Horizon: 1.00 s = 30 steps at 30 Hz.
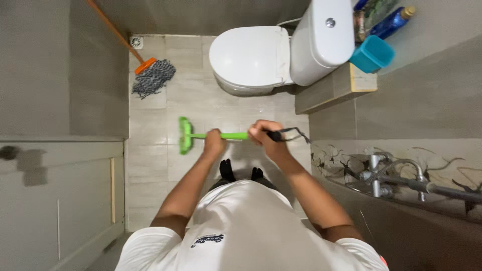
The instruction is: The person uses a green squeegee to push water across the tiled bathroom floor toward a drain, while holding a pair of glasses in their other hand.
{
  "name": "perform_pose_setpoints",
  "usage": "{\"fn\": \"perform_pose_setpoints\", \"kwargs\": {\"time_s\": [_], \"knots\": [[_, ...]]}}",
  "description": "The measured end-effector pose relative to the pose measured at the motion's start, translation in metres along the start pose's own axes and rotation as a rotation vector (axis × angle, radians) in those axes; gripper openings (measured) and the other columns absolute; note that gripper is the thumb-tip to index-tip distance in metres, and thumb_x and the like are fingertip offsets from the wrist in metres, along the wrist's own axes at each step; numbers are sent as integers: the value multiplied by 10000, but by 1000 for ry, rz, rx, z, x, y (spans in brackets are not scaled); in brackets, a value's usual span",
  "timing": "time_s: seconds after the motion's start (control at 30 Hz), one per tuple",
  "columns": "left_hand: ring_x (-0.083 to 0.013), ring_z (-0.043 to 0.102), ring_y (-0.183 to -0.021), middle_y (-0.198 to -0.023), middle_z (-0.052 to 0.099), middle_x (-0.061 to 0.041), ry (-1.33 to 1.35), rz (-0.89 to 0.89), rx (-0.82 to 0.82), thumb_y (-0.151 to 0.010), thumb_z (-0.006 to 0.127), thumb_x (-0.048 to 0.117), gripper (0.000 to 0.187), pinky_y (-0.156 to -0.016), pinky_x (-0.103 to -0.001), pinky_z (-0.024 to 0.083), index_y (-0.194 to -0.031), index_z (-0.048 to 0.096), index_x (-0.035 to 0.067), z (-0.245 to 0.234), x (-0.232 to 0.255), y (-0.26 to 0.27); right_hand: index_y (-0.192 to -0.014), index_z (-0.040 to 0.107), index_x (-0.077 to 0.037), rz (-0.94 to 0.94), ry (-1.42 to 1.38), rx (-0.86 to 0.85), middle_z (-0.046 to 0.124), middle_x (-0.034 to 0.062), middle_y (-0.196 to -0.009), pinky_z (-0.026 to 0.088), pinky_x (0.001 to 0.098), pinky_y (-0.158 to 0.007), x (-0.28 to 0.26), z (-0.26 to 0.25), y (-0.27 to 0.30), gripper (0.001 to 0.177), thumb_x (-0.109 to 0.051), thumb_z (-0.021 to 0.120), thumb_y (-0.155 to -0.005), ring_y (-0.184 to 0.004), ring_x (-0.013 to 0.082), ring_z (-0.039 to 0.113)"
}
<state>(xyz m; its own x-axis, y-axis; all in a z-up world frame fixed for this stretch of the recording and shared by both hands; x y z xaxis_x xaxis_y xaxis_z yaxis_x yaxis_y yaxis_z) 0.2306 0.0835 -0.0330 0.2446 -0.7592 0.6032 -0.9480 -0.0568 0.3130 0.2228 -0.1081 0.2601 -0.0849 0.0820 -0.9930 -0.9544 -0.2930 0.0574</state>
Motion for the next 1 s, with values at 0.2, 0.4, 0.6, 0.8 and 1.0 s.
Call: {"fn": "perform_pose_setpoints", "kwargs": {"time_s": [0.2,0.4,0.6,0.8,1.0], "knots": [[-464,671,-916,-935,681,-301,-59,-84,25,-785,726,99,181,-824,-508,543,-878,713,-56,-21,-82,-18,-673,583,-50,11,12,-5,633,16,-704,438,282,-593,56,48,-18,316,-178,609,-960,-659,95,552],[-441,690,-835,-828,689,-268,28,70,-33,-803,687,94,105,-770,-512,550,-830,720,-1,21,-40,-15,-662,544,-45,0,282,29,512,-19,-587,361,288,-538,10,58,-8,334,-167,635,-961,-562,72,457],[-365,645,-678,-741,652,-216,447,550,-6,-902,701,342,397,-633,-461,513,-789,656,-36,25,80,12,-665,517,-36,-76,267,78,418,-38,-582,305,280,-518,-42,50,12,291,-59,641,-927,-574,49,372],[-366,714,-820,-879,743,-223,355,416,-214,-812,726,300,295,-710,-438,550,-868,733,10,25,123,18,-676,489,-42,-146,289,111,441,-50,-607,322,258,-529,-63,43,13,324,-80,652,-953,-602,26,387],[-398,718,-789,-825,722,-232,193,240,-194,-776,730,147,148,-720,-465,558,-851,713,21,1,102,16,-726,514,-44,-177,220,90,548,36,-794,405,259,-630,-90,19,21,269,-107,721,-885,-715,64,466]]}}
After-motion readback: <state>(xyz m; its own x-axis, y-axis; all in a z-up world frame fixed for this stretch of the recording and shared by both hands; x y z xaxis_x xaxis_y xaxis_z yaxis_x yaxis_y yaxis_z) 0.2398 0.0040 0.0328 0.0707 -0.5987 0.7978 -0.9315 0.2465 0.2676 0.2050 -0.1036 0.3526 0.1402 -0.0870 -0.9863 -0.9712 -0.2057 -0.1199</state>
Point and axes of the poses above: each hand's wrist, its own y-axis away from the middle knuckle, its own z-axis out of the palm, x = y × z, the point moved 10 cm from there along -y, towards the middle knuckle
